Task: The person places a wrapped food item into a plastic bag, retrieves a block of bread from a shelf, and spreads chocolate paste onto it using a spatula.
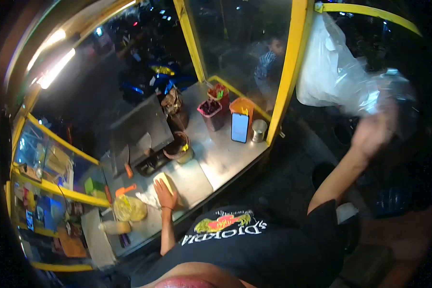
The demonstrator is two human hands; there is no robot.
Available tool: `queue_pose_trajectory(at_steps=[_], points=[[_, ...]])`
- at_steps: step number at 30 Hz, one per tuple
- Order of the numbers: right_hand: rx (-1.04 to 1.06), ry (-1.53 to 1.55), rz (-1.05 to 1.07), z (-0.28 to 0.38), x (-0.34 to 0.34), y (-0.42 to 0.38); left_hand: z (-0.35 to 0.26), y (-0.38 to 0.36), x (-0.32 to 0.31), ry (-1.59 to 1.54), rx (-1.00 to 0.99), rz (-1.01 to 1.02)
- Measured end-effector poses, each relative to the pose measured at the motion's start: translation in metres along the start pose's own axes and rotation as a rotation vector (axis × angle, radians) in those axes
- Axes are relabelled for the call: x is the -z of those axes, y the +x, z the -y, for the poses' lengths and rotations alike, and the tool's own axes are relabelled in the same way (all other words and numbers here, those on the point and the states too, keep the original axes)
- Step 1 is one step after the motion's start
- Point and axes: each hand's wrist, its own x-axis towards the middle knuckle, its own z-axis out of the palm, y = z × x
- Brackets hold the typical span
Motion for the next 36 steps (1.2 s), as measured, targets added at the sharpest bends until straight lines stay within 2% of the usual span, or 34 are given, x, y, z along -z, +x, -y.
queue_pose_trajectory(at_steps=[1,3,5,6,7,9,11,14,15,17,19,21,24,28,33,36], points=[[0.183,-0.184,-0.007,0.009,-0.001,0.026,0.009,-0.002,-0.011,-0.081,0.017,-0.087],[0.290,-0.363,-0.092,0.008,-0.009,0.062,0.012,-0.006,-0.005,-0.323,0.027,-0.147],[0.189,-0.526,0.110,-0.014,-0.002,0.093,0.044,-0.004,-0.021,-0.636,0.045,-0.177],[0.059,-0.683,0.263,-0.023,-0.002,0.106,0.042,-0.008,-0.009,-0.866,0.100,-0.170],[-0.104,-0.671,0.401,-0.036,-0.001,0.115,0.035,-0.008,0.007,-1.101,0.155,-0.174],[-0.174,-0.863,0.700,-0.067,0.006,0.147,0.049,-0.020,0.005,-1.316,0.277,-0.223],[-0.226,-0.801,0.773,-0.085,0.000,0.155,0.046,-0.027,0.011,-1.627,0.478,-0.137],[-0.204,-0.739,0.863,-0.114,-0.013,0.185,0.065,-0.023,-0.013,-1.406,0.336,-0.168],[-0.203,-0.757,0.907,-0.128,-0.010,0.192,0.046,-0.021,0.001,-1.325,0.318,-0.182],[-0.124,-0.949,1.023,-0.165,-0.004,0.206,0.031,-0.014,0.008,-1.138,0.238,-0.165],[-0.024,-1.069,1.051,-0.195,-0.002,0.217,0.033,-0.012,0.000,-0.891,0.135,-0.133],[0.034,-1.162,1.053,-0.215,-0.003,0.236,0.032,-0.012,-0.009,-0.458,0.052,-0.136],[0.042,-1.240,1.055,-0.219,-0.005,0.266,-0.006,-0.014,0.005,-0.232,0.124,-0.140],[0.023,-1.300,1.081,-0.210,-0.006,0.279,-0.023,-0.015,0.018,-0.213,0.189,-0.135],[-0.020,-1.352,1.107,-0.191,-0.008,0.259,-0.018,-0.019,0.018,-0.261,0.151,-0.185],[-0.030,-1.328,1.112,-0.163,-0.004,0.263,-0.009,-0.014,0.013,-0.278,0.171,-0.147]])
